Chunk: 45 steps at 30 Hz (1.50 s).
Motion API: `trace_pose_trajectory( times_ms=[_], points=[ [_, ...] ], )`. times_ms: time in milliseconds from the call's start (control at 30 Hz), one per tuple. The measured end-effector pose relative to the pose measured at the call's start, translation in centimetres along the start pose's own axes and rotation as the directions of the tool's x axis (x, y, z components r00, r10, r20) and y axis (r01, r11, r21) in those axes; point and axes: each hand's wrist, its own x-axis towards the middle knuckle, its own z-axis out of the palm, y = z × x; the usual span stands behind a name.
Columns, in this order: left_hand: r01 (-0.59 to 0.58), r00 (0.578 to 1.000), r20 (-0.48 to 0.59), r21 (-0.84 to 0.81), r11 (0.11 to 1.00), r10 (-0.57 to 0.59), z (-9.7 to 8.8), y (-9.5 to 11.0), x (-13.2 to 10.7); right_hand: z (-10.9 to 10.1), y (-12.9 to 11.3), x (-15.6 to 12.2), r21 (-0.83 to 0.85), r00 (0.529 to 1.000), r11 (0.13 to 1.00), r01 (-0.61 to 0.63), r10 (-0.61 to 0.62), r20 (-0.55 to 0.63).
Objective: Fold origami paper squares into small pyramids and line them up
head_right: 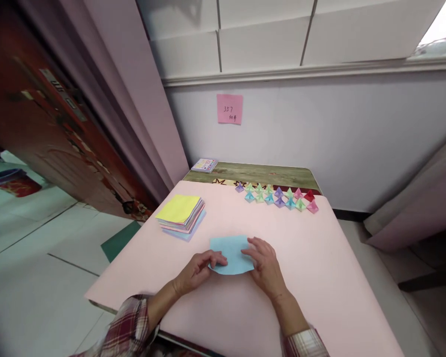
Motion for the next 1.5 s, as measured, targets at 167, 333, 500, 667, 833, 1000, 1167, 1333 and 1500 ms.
trace_pose_trajectory(
  times_ms=[167, 333, 500, 667, 833, 1000, 1167, 1333, 1500],
  points=[
    [0.149, 0.937, -0.321, 0.001, 0.989, -0.14, 0.7, -0.6, 0.3, 0.1, -0.4, 0.3, 0.021, 0.995, 0.997, -0.068, 0.066, 0.079],
    [0.169, 0.7, -0.675, 0.474, 0.864, 0.233, 2.4, -1.1, 1.0, 1.0, -1.3, 1.1, -0.1, 0.957, 0.952, -0.29, 0.288, -0.029],
    [-0.083, 0.899, -0.179, 0.826, 0.557, 0.399, 4.1, -0.6, 0.9, 2.1, -2.1, 1.5, -0.163, 0.938, 0.924, -0.346, 0.343, -0.05],
    [0.02, 0.968, -0.144, 0.861, 0.509, 0.205, 4.7, -0.4, 1.3, 2.6, -1.9, 1.3, -0.192, 0.918, 0.897, -0.397, 0.391, -0.071],
    [0.06, 0.983, -0.137, 0.875, 0.481, 0.126, 4.7, -0.5, 1.4, 2.0, -1.5, 2.4, -0.189, 0.88, 0.86, -0.474, 0.471, -0.063],
    [0.054, 0.983, -0.13, 0.879, 0.473, 0.131, 4.7, -0.4, 1.2, 0.8, -1.5, 6.3, -0.299, 0.832, 0.839, -0.454, 0.52, 0.196],
    [0.05, 0.981, -0.132, 0.877, 0.478, 0.139, 4.7, -0.4, 1.2, 0.4, -1.3, 9.5, -0.391, 0.687, 0.769, -0.506, 0.633, 0.356],
    [0.024, 0.955, -0.187, 0.824, 0.566, 0.231, 4.4, -0.5, 0.8, 0.1, -1.2, 8.3, -0.298, 0.712, 0.79, -0.536, 0.613, 0.343],
    [0.14, 0.892, -0.451, 0.337, 0.931, 0.029, 4.3, -0.7, 1.4, 0.9, -1.5, 4.1, 0.435, 0.705, 0.607, -0.665, 0.703, 0.098]
  ],
)
